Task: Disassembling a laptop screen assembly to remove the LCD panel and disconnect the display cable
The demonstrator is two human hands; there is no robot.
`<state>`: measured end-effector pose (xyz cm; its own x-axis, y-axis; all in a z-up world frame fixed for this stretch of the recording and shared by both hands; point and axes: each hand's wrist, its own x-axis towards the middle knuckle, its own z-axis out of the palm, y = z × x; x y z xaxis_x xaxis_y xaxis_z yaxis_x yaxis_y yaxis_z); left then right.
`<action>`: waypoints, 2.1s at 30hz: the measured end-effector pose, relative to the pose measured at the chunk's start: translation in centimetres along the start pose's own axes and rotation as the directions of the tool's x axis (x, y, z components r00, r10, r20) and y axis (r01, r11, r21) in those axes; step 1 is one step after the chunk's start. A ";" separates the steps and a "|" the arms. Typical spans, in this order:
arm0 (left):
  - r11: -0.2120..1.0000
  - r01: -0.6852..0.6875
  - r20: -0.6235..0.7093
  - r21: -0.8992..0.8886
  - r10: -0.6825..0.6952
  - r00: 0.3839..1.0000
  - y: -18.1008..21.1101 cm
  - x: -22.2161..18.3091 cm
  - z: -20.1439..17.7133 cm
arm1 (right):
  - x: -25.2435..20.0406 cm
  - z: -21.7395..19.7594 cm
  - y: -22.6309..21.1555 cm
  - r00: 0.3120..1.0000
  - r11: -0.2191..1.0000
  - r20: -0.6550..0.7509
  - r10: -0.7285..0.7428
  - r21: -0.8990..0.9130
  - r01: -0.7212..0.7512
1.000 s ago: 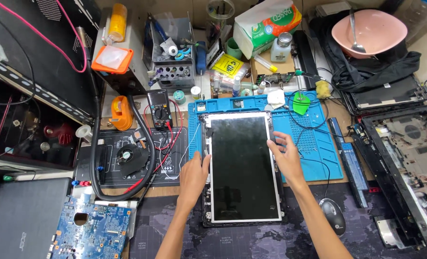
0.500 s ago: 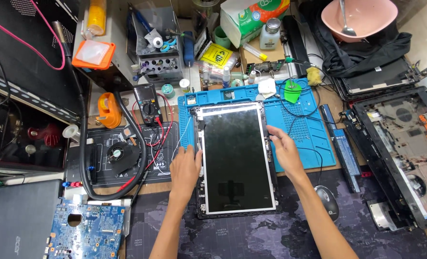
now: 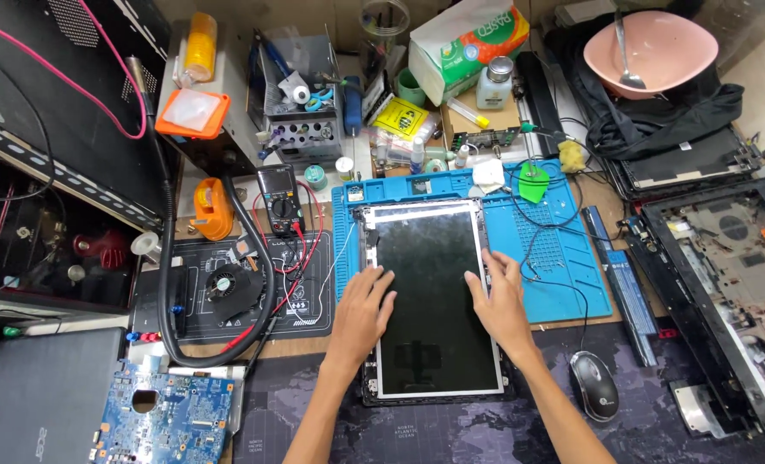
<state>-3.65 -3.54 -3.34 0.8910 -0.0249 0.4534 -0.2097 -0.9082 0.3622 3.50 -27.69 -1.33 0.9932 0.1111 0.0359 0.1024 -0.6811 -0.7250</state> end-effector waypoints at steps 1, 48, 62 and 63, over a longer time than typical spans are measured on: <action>1.000 0.001 -0.002 0.001 -0.001 1.000 -0.1 0.0 -0.1 | -0.1 0.0 -0.4 1.000 1.000 0.000 -0.002 0.000 0.002; 0.894 0.281 0.235 -0.348 -0.207 0.950 0.4 1.8 -4.1 | 0.9 -5.1 -6.2 0.965 0.459 0.221 0.145 0.849 -0.263; 0.711 0.372 0.305 -0.597 -0.228 0.925 3.4 4.4 -11.2 | -0.4 -2.9 -12.4 0.979 0.463 0.171 -0.109 0.880 -0.102; 0.700 0.367 0.299 -0.612 -0.225 0.927 3.8 4.6 -11.7 | -0.6 -2.6 -12.6 0.974 0.460 0.187 -0.132 0.881 -0.107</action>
<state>-5.10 -2.16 9.64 0.9939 0.0562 0.0952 -0.0659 -0.3894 0.9187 1.81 -21.08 9.54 0.9429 0.3332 0.0022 -0.1083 0.3128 -0.9436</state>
